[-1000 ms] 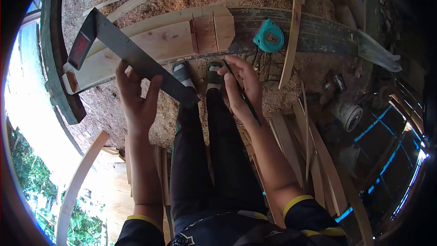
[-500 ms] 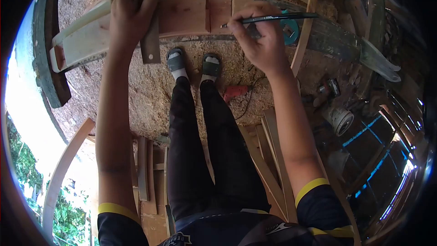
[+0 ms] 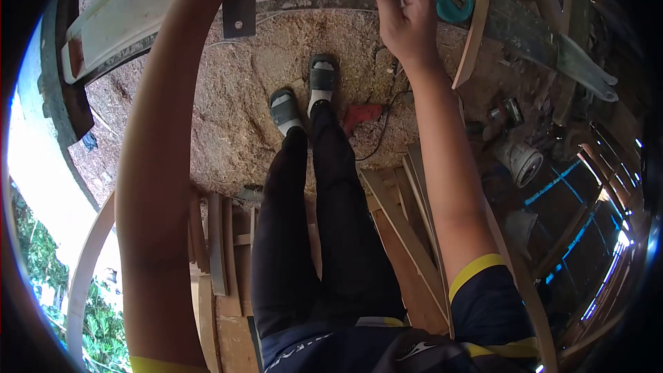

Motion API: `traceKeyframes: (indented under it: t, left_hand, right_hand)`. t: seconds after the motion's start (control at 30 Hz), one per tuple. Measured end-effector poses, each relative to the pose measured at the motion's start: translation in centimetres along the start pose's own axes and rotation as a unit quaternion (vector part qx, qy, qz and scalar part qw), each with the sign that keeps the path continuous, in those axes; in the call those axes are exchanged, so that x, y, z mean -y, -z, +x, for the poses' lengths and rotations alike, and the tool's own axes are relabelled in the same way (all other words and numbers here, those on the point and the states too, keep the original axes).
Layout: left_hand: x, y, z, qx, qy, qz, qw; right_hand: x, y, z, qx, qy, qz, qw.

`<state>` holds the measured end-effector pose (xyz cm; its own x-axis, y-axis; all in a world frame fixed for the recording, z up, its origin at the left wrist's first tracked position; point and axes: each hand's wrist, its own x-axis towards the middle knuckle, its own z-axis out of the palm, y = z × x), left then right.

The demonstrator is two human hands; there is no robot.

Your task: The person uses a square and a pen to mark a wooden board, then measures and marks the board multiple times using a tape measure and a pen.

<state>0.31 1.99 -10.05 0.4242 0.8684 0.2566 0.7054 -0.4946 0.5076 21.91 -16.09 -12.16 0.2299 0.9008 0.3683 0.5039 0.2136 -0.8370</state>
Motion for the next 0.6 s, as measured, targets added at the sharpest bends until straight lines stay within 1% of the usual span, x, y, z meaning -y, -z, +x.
traceKeyframes:
  t: [0.07,0.1,0.13,0.2,0.23,0.3,0.33,0.4,0.43,0.5,0.53,0.6]
  left_hand:
    - [1.1,-1.7,0.1,-0.019,0.002,0.065,0.998]
    - [1.3,-2.3,0.1,-0.059,-0.017,0.084,0.995]
    - [1.9,-2.4,0.2,-0.034,-0.014,0.088,0.995]
    - [1.9,-2.9,0.3,-0.051,0.005,0.102,0.993]
    - [1.9,-2.8,0.4,-0.053,0.003,0.101,0.994]
    - [1.6,-2.4,0.4,-0.022,0.013,0.092,0.995]
    - [1.4,-2.3,0.3,-0.021,0.014,0.091,0.996]
    - [1.1,-1.9,0.4,-0.023,0.018,0.108,0.994]
    - [1.4,-2.0,0.5,-0.025,0.017,0.111,0.993]
    - [1.4,-2.4,0.4,-0.070,-0.015,0.111,0.991]
    - [1.1,-2.2,0.3,-0.069,-0.016,0.111,0.991]
    - [0.5,-1.5,0.3,-0.020,0.027,0.102,0.994]
  right_hand:
    - [-0.6,-0.8,-0.1,-0.047,0.049,0.010,0.998]
    - [1.1,0.0,-0.6,0.019,-0.103,0.042,0.994]
    - [1.4,-0.2,-0.4,0.006,-0.072,0.030,0.997]
    - [0.6,-0.7,-0.1,-0.016,-0.030,0.044,0.998]
    - [0.7,-0.6,-0.1,-0.017,-0.028,0.042,0.999]
    - [1.1,-0.4,-0.2,-0.020,-0.027,-0.030,0.999]
    - [0.6,-0.5,-0.4,-0.020,-0.028,-0.031,0.999]
    - [-0.1,-1.2,-0.2,-0.050,0.019,-0.026,0.998]
    - [0.1,-1.2,-0.2,-0.051,0.021,-0.024,0.998]
    - [0.7,-0.9,-0.7,-0.032,-0.043,-0.005,0.999]
    - [0.1,-0.9,-0.7,-0.033,-0.043,-0.005,0.998]
    - [-0.8,-1.3,-0.1,-0.068,0.081,-0.052,0.993]
